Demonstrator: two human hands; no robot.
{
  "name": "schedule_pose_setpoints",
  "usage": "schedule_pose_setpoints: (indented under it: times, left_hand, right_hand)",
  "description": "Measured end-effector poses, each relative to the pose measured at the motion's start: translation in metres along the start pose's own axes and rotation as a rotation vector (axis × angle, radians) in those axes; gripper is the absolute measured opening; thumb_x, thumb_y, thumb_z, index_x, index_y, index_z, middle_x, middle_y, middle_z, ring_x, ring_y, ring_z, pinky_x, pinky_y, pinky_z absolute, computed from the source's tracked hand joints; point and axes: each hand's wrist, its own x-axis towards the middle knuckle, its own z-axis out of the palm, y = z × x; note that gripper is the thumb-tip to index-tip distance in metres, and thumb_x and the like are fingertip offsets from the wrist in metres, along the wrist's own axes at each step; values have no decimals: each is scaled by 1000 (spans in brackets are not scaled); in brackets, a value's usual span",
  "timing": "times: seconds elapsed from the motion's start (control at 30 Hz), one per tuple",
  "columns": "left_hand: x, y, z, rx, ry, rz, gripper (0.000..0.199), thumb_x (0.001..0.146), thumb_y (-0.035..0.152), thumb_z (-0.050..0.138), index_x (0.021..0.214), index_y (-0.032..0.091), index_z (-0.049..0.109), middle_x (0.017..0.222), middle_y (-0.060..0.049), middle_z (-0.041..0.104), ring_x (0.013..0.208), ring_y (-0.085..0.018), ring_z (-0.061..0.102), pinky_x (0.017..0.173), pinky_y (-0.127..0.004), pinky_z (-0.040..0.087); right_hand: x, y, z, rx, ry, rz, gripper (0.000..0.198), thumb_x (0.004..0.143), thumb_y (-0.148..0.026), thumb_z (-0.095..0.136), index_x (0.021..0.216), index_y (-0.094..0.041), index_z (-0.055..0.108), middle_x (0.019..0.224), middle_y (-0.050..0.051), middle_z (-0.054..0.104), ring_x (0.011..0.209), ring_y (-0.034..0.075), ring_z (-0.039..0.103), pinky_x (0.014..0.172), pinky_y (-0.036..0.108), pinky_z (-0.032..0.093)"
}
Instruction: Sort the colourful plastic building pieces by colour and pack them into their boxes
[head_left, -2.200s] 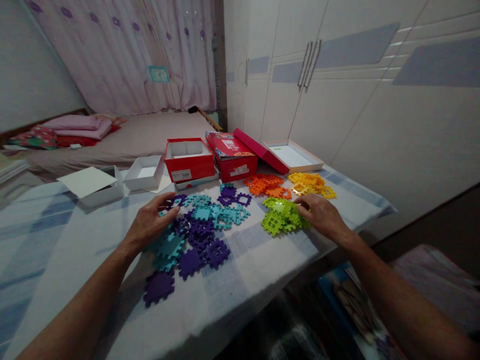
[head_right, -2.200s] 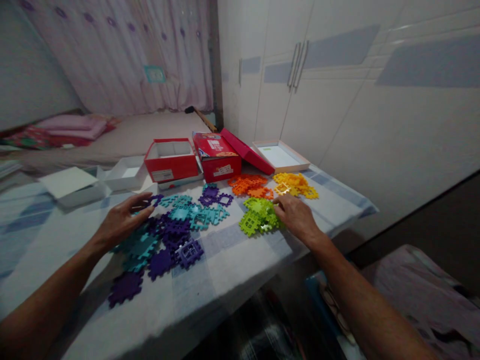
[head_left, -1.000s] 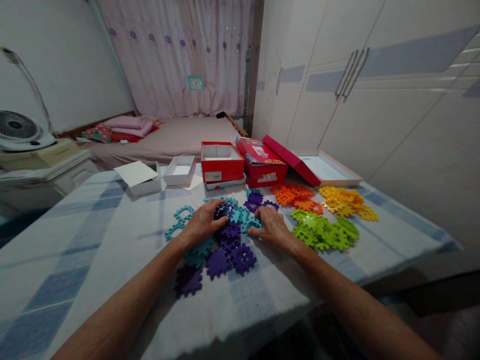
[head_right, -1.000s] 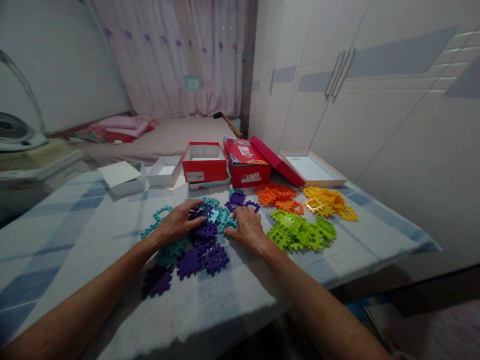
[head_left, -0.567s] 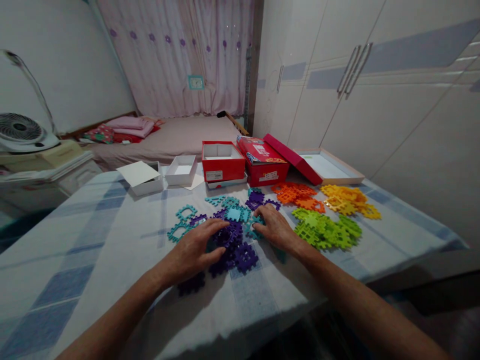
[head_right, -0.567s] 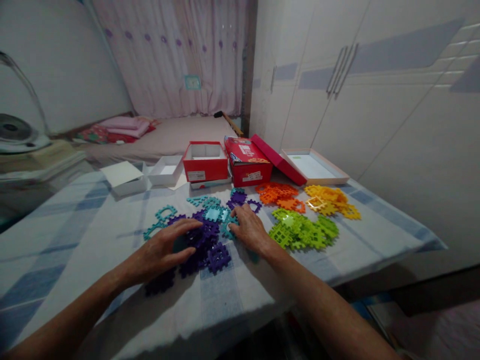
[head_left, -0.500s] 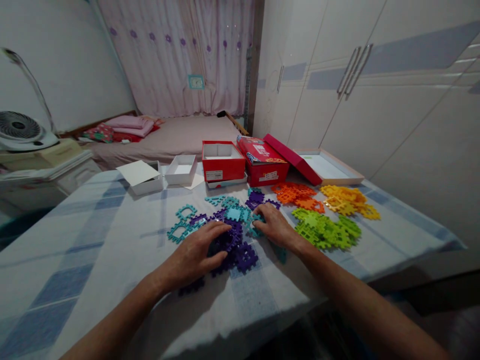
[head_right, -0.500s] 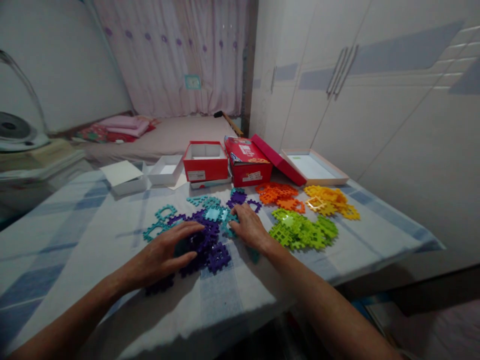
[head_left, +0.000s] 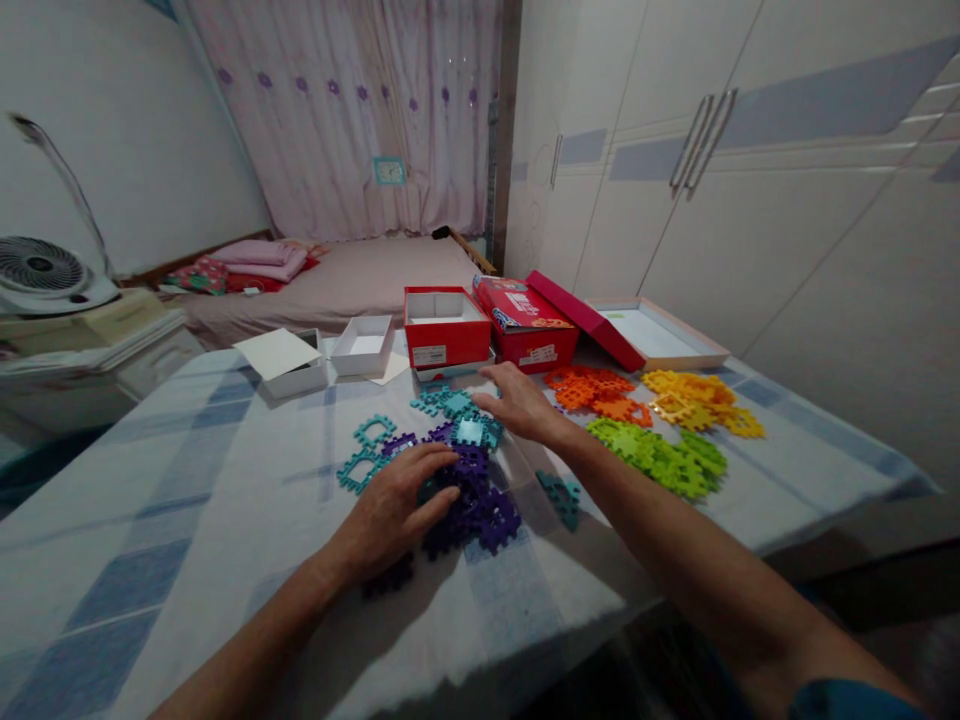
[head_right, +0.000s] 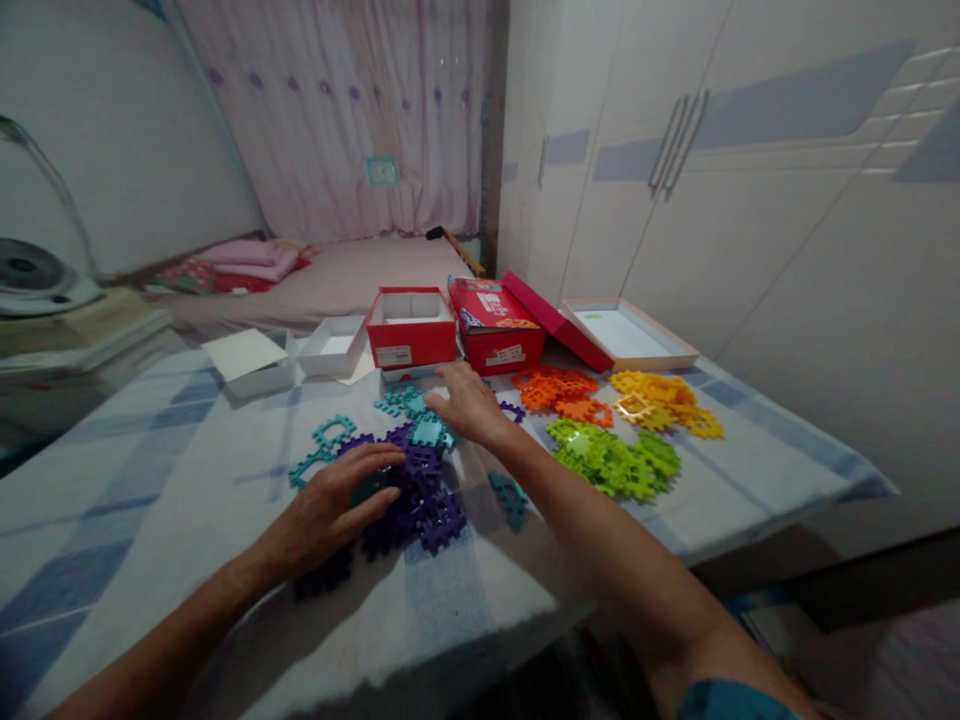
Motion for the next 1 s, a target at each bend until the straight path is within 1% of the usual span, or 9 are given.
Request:
schedule_pose_setpoints:
  times: [0.1,0.17,0.23,0.3,0.43,0.53,0.7,0.87,1.0]
  left_hand:
    - [17,-8,-6,28,51,-67,28,88,33,51,108,20,66,114,-8,68,108,-21,62,98,-37,47]
    - [35,-12,-6,90,44,-138,28,87,33,51,106,19,67,111,-8,69,103,-21,63,95,-35,47]
    - [54,-13,-3,188,10,-219,31,86,37,52,106,18,67,109,-9,69,100,-22,64,90,-35,49]
    - [71,-9,3,298,-23,-261,34,84,43,54,104,18,68,105,-10,69,99,-25,64,87,-36,49]
    - [88,2,17,424,-90,-245,39,79,49,60,103,19,67,98,-11,68,97,-30,63,82,-39,49]
    - [88,5,26,424,-100,-223,42,77,45,63,110,19,65,102,-12,66,99,-31,62,82,-40,49]
    - [84,0,31,352,-68,-229,52,77,38,62,125,20,57,110,-12,62,98,-28,62,82,-38,49]
    - [79,-2,19,180,41,-244,53,77,37,62,125,15,57,108,-10,63,97,-24,62,89,-36,48]
    - [60,5,-2,-34,76,-176,55,77,40,63,126,16,56,109,-8,64,96,-21,63,88,-34,49]
  right_hand:
    - [-64,12,-22,-105,-115,-122,40,90,-34,54,125,-15,57,124,12,59,114,23,55,99,34,40]
    - [-102,19,-32,-181,-182,-118,43,88,-35,57,126,-16,56,124,12,59,115,24,54,99,36,40]
    - [-126,24,-34,-255,-234,-89,43,83,-32,63,124,-17,57,123,13,59,113,26,54,97,38,41]
    - [-138,26,-30,-304,-271,-56,41,80,-25,65,120,-18,59,120,13,60,111,27,55,95,39,42]
    - [-137,30,-13,-290,-281,-21,34,82,-18,58,116,-17,60,113,13,61,104,25,56,91,37,44]
    - [-135,35,-5,-217,-238,-35,32,82,-13,55,113,-18,61,109,11,60,102,24,55,91,36,44]
    - [-133,37,-14,-51,-191,-53,31,83,-14,54,113,-19,61,107,8,59,102,20,56,92,31,43]
    - [-116,31,-34,17,-150,-29,26,84,-19,55,110,-18,62,104,7,61,96,18,57,88,30,43]
    - [-85,25,-26,-33,-109,-77,29,83,-18,54,111,-15,62,107,8,62,99,19,57,89,30,42]
